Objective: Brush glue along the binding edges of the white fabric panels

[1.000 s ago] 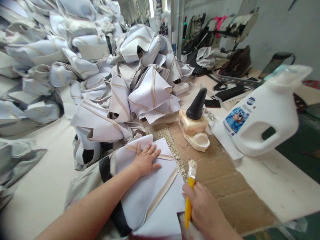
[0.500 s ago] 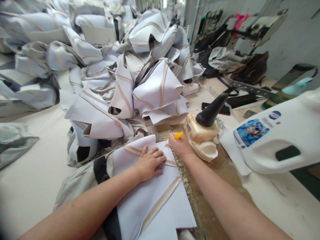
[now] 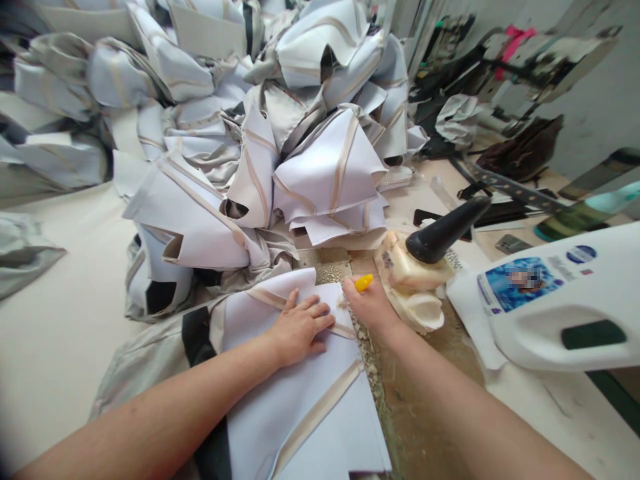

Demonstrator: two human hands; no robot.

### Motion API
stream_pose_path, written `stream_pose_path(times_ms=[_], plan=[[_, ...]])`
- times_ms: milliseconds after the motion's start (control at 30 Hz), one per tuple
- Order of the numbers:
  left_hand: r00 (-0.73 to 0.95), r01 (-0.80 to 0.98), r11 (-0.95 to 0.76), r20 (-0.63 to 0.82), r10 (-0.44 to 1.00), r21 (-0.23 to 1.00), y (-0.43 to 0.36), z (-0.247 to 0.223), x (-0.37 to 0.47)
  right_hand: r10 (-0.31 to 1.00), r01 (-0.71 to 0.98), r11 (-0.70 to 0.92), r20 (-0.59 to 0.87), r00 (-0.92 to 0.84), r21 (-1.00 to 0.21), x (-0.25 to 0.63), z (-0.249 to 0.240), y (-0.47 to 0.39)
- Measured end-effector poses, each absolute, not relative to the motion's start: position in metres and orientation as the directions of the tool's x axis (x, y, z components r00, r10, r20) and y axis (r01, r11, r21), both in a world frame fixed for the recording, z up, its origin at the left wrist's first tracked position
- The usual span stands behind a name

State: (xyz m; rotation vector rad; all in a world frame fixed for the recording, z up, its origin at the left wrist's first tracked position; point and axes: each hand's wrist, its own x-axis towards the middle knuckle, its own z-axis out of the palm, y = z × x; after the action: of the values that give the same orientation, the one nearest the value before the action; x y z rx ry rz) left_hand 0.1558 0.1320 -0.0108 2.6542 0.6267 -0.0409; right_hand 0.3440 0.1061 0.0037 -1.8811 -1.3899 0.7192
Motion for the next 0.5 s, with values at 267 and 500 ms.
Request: stream_pose_path(times_ms=[267, 500], plan=[[0.898, 0.438, -0.814, -0.136, 0.419, 0.38, 0.132, -0.01, 0.156, 0.956, 0.592, -0.219, -0.05, 0.288, -0.776, 0.342, -0.002, 0.108], [0.898, 0.439, -0.821, -0.152, 0.413, 0.364, 0.132, -0.008, 0.157, 0.949, 0.574, -0.22, -0.036, 0.314, -0.789, 0.344, 0.004, 0.119]])
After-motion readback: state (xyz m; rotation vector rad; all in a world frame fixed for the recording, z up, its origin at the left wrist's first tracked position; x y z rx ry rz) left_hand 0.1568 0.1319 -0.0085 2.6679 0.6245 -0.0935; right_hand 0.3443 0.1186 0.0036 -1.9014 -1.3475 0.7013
